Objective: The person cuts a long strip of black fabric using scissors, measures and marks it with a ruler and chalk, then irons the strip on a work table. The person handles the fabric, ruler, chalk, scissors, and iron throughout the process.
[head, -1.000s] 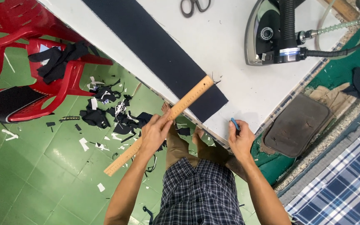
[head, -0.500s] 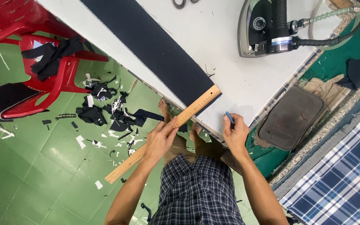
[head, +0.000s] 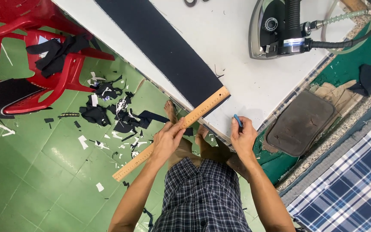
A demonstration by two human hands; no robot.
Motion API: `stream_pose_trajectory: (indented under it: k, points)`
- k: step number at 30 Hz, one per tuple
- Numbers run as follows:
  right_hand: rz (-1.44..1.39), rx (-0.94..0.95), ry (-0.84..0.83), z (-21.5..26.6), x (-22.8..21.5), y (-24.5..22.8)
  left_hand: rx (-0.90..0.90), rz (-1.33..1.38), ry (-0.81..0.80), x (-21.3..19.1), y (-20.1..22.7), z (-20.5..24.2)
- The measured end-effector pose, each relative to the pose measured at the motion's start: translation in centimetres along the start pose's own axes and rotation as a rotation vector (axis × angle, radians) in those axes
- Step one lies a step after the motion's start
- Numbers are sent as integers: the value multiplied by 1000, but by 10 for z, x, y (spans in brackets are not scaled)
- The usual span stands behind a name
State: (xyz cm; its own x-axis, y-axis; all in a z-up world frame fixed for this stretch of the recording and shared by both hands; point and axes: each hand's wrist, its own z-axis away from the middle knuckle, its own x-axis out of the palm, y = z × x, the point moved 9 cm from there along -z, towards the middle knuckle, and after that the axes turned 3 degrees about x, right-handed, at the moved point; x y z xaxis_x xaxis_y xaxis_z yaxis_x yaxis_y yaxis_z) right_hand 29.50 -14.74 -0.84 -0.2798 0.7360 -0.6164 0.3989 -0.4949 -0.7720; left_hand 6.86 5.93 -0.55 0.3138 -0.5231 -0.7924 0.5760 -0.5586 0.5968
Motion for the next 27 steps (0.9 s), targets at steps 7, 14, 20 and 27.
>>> stream_pose_trajectory:
  k: [7,14,20,27]
  points:
    - [5,-4,6,3,-1,-1,1,13,24,-1,-10,4]
    - [-66,-199,-119,-39,-7,-66,-110,639,528,-126,-47,27]
    - [-48,-539,-343,-98,50,-111,-372,1241,798,-135,-63,44]
    - [429,-647,-184,-131,12,-75,-596,1187,547,-53,-79,60]
